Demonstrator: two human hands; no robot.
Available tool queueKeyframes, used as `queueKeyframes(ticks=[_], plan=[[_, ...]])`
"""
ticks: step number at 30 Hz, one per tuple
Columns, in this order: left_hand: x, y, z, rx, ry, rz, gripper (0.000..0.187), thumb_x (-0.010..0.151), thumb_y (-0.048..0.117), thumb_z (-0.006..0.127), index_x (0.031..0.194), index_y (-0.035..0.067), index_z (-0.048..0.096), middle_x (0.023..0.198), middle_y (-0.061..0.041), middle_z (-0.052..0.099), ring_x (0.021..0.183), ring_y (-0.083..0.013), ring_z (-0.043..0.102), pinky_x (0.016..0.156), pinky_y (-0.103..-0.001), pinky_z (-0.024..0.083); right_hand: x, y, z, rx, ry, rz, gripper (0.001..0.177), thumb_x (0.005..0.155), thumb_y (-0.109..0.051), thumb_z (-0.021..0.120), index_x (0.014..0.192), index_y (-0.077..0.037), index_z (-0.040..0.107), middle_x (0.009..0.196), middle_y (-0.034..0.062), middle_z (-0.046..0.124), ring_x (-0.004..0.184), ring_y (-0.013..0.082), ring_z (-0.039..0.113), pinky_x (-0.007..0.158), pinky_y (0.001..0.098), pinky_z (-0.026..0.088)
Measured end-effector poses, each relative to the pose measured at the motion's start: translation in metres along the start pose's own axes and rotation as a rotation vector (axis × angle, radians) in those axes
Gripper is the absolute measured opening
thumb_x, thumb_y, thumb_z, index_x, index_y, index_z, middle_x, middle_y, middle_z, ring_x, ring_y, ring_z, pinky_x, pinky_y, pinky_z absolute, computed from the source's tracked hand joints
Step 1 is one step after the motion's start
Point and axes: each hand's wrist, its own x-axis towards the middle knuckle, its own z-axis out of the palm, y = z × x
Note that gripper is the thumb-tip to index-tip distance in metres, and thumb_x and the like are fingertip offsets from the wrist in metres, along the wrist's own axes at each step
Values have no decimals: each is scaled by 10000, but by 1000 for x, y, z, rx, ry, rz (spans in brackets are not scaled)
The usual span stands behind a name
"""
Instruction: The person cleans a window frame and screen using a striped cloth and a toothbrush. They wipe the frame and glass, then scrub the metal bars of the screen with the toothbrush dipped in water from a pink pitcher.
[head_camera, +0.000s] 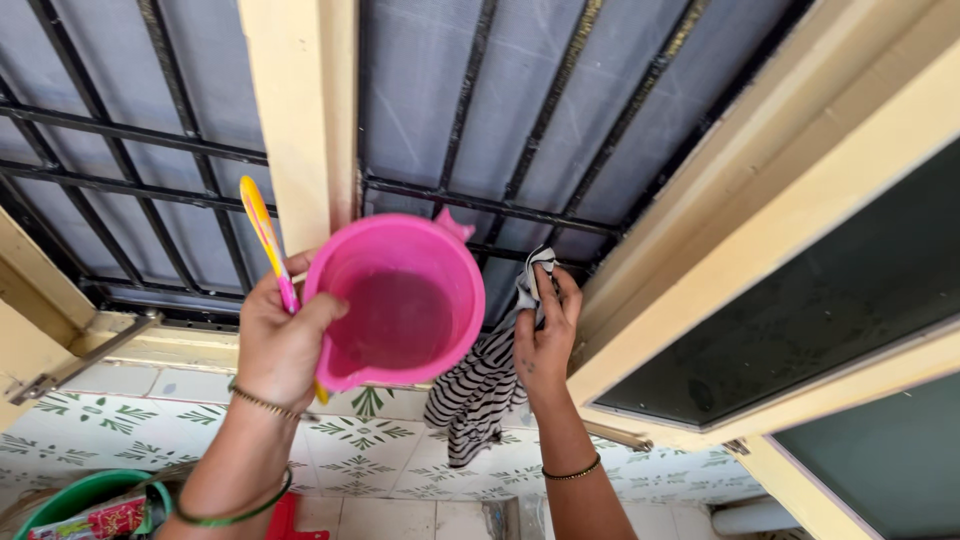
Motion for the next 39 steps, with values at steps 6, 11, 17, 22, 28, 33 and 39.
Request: queueKeyframes(ticks=[6, 11, 17, 22, 28, 33, 39], plan=[[-18, -1, -48, 75, -58, -179, 457, 758, -119, 618, 1211, -78, 660, 986, -99, 751, 853, -154, 702, 799, -288, 566, 4, 7, 40, -242, -56, -136, 540, 844, 56, 568, 1377, -12, 626, 1339, 216, 605, 1159, 363, 537, 1040, 440, 460], [-31, -23, -96, 177, -34, -243, 522, 749, -116, 627, 1268, -57, 638, 1013, -113, 756, 864, -158, 702, 795, -291, 555, -8, -5, 120, -352, -338, -355, 224, 807, -118, 695, 1022, -108, 633, 1273, 99, 637, 1160, 330, 561, 977, 410, 494], [-34, -46, -141, 150, -48, -335, 548, 736, -155, 610, 1277, -69, 636, 994, -140, 770, 836, -177, 710, 776, -311, 565, 1, -44, 115, -279, -131, -429, 527, 830, 20, 610, 1352, -56, 629, 1414, 118, 578, 1159, 302, 553, 985, 407, 488], [-30, -67, -143, 172, -101, -380, 529, 755, -160, 624, 1275, -64, 620, 956, -136, 766, 808, -180, 711, 749, -319, 574, 6, -20, 99, -480, -200, -422, 549, 814, 49, 629, 1342, -96, 668, 1384, 64, 599, 1085, 279, 557, 908, 397, 483], [-28, -80, -102, 99, -203, -407, 524, 757, -140, 624, 1271, -42, 641, 951, -97, 774, 792, -137, 700, 743, -286, 567, -3, 34, 38, -594, -92, -327, 509, 814, 24, 624, 1321, -20, 631, 1388, 148, 572, 1093, 360, 551, 950, 454, 484], [-29, -77, -87, 111, -257, -452, 503, 765, -132, 626, 1256, -40, 675, 925, -96, 766, 744, -119, 669, 704, -275, 550, 6, 24, 55, -581, -197, -141, 658, 721, 38, 609, 1377, -25, 627, 1367, 211, 553, 1001, 378, 536, 909, 474, 467], [-28, -89, -80, 163, -271, -402, 487, 748, -137, 636, 1224, -35, 667, 941, -78, 759, 773, -113, 681, 722, -270, 558, 18, 8, 41, -581, -190, -328, 599, 780, 21, 623, 1370, -85, 646, 1338, 136, 599, 974, 334, 532, 867, 451, 451]])
